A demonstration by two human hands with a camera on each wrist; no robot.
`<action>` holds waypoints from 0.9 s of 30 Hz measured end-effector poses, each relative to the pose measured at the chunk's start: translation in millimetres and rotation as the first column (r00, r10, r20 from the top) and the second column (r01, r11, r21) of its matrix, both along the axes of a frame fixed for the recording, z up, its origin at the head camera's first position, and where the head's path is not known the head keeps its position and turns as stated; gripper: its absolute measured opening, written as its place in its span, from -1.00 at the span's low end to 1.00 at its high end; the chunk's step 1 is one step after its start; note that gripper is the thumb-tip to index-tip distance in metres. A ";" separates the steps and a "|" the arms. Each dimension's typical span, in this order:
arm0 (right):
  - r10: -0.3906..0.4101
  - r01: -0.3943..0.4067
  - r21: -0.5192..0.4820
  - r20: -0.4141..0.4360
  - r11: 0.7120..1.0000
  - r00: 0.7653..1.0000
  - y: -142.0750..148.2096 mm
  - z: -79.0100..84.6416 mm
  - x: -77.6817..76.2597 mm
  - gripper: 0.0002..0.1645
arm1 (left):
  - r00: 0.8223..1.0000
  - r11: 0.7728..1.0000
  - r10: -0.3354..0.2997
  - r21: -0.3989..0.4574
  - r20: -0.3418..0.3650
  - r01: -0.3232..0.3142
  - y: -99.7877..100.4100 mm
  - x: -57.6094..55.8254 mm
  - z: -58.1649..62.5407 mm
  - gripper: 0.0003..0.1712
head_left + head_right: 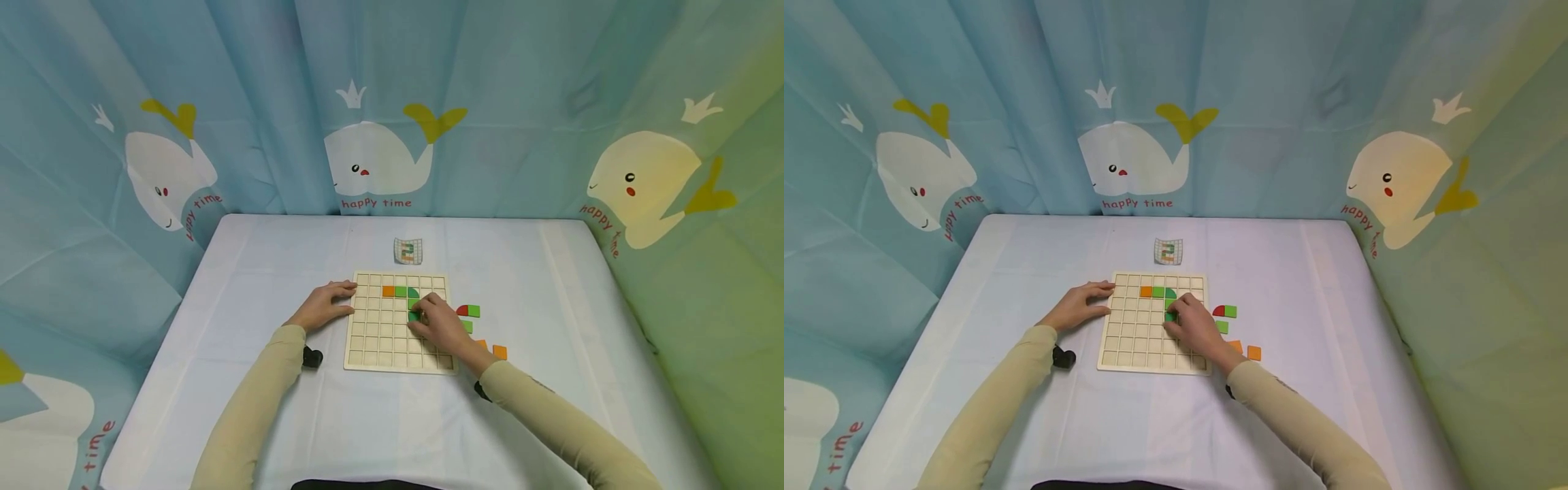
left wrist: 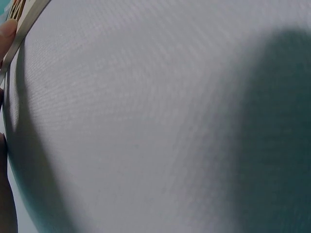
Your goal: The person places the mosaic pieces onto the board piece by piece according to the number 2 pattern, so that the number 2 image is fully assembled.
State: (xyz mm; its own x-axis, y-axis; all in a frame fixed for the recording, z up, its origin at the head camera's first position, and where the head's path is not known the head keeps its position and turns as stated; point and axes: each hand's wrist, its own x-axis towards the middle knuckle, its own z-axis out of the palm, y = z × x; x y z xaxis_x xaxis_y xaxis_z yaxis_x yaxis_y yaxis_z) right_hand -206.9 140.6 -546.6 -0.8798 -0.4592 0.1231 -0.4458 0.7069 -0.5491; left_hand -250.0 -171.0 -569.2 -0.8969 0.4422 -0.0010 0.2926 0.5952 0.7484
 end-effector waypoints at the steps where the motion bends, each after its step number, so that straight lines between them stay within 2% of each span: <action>1: -0.002 0.002 0.002 -0.003 1.000 1.000 -0.7 0.4 0.2 -0.70 | 1.000 1.000 0.001 0.001 -0.001 -0.001 0.1 0.0 0.0 -0.37; 9: -0.023 0.023 -0.030 0.002 0.999 1.000 -2.4 -1.5 -0.1 -0.72 | 1.000 1.000 0.006 0.000 0.009 -0.006 0.8 0.8 1.0 -0.38; 16: -0.025 0.019 -0.087 -0.070 0.996 0.997 -0.8 -8.9 -0.6 -0.73 | 1.000 1.000 0.009 -0.017 0.012 -0.009 1.7 1.5 2.4 -0.38; 22: -0.035 0.032 -0.084 -0.038 0.996 0.999 -0.7 -6.7 -1.0 -0.74 | 1.000 1.000 0.013 -0.019 0.004 -0.013 1.7 2.5 4.6 -0.39; 27: -0.039 0.040 -0.096 0.011 0.995 0.999 4.7 2.7 -2.7 -0.71 | 1.000 1.000 0.007 -0.023 -0.004 -0.007 1.5 1.7 4.0 -0.39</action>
